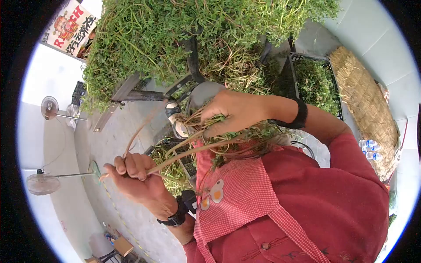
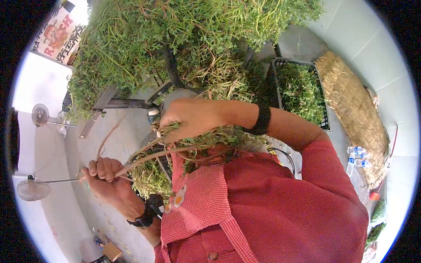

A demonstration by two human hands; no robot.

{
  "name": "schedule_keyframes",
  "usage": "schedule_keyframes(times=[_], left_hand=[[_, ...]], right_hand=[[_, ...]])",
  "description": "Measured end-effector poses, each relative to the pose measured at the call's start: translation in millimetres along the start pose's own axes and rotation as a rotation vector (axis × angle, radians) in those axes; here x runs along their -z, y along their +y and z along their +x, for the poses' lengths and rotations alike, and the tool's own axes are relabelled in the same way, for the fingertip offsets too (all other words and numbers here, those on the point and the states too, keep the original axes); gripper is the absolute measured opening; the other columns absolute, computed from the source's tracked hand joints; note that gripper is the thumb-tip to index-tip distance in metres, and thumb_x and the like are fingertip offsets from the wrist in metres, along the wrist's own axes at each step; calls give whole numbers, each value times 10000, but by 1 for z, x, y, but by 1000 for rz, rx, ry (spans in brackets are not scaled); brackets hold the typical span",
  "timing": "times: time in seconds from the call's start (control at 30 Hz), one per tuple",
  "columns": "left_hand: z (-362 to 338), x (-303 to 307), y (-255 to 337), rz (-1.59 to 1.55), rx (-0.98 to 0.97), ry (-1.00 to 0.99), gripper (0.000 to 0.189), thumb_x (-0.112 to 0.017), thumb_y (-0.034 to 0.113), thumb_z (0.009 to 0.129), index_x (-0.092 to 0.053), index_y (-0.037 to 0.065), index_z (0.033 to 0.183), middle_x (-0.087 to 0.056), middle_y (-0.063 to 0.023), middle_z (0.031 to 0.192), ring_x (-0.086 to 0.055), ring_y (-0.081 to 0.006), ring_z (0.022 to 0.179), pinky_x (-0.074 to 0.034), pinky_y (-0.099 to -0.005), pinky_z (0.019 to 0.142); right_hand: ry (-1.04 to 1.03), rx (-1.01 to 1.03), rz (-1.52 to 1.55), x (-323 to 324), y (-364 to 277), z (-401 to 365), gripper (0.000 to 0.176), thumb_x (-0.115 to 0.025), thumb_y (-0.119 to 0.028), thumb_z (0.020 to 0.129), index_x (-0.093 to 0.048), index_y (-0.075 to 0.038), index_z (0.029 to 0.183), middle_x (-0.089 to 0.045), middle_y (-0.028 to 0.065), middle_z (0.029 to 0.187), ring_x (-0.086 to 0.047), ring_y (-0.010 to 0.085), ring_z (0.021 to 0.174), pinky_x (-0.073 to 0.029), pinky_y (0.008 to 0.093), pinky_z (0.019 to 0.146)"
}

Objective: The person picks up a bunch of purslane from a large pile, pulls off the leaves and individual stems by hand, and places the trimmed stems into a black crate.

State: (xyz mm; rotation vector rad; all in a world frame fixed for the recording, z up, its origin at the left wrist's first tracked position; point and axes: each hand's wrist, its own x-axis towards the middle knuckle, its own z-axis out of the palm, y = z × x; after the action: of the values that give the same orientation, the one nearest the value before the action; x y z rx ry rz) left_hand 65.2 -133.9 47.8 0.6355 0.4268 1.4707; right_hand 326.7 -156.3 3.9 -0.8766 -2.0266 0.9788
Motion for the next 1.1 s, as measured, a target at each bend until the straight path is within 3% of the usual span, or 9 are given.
schedule_keyframes(times=[0.17,0.33,0.4,0.43,0.57,0.8,0.87,1.0,1.1], left_hand=[[2,-9,-8,89,82,58,448,-353,429,961,-485,88,701,-409,-20,542,-330,-114,415,-252,-242,370],[-2,-15,-16,151,141,-85,399,-401,394,951,-552,31,882,-553,-98,726,-525,-188,586,-399,-247,451],[-5,-19,-22,233,127,-114,398,-456,342,935,-546,-24,1064,-585,-152,887,-559,-234,797,-478,-271,685],[-3,-9,-21,195,142,-309,387,-516,259,914,-504,-28,1174,-594,-183,1005,-567,-266,949,-479,-317,831],[1,-4,-28,274,64,-295,284,-570,102,873,-507,-30,1116,-602,-222,984,-627,-286,898,-581,-272,633],[-1,-2,-30,467,26,-192,224,-565,160,886,-534,-3,1035,-639,-218,895,-655,-269,770,-571,-282,532],[-2,-1,-29,486,25,-151,208,-559,179,893,-540,11,1014,-649,-202,870,-657,-243,724,-555,-271,502],[-2,5,-29,507,15,-148,205,-557,192,895,-542,22,1010,-653,-195,870,-655,-218,714,-541,-260,493],[0,9,-27,495,-4,-145,208,-554,199,898,-544,26,1012,-654,-196,864,-654,-208,702,-535,-256,494]], right_hand=[[45,168,-332,4,8,-14,236,-557,-228,834,-541,7,817,-536,165,681,-533,345,662,-406,398,586],[93,21,-296,18,-10,-19,225,-543,-217,836,-550,8,848,-536,157,644,-537,306,594,-401,372,551],[72,-36,-205,23,-6,-20,230,-540,-217,841,-562,10,874,-546,156,641,-544,286,575,-402,361,543],[111,-31,-130,24,-1,-21,242,-547,-212,844,-573,17,916,-563,158,654,-550,262,570,-404,348,540],[167,-111,-129,37,-2,-29,281,-569,-202,854,-597,37,998,-604,172,714,-571,212,592,-412,316,546],[168,-53,-61,38,6,-35,304,-561,-266,866,-619,7,987,-526,176,622,-470,146,539,-387,323,516],[236,-80,131,34,11,-34,326,-556,-295,881,-622,1,1001,-533,134,609,-456,109,546,-389,307,508],[295,-235,5,32,22,-37,360,-572,-315,888,-615,34,961,-598,31,687,-478,65,590,-407,263,525],[295,-441,165,39,12,-46,426,-549,-400,893,-598,-2,1038,-501,-34,642,-376,18,492,-322,221,415]])
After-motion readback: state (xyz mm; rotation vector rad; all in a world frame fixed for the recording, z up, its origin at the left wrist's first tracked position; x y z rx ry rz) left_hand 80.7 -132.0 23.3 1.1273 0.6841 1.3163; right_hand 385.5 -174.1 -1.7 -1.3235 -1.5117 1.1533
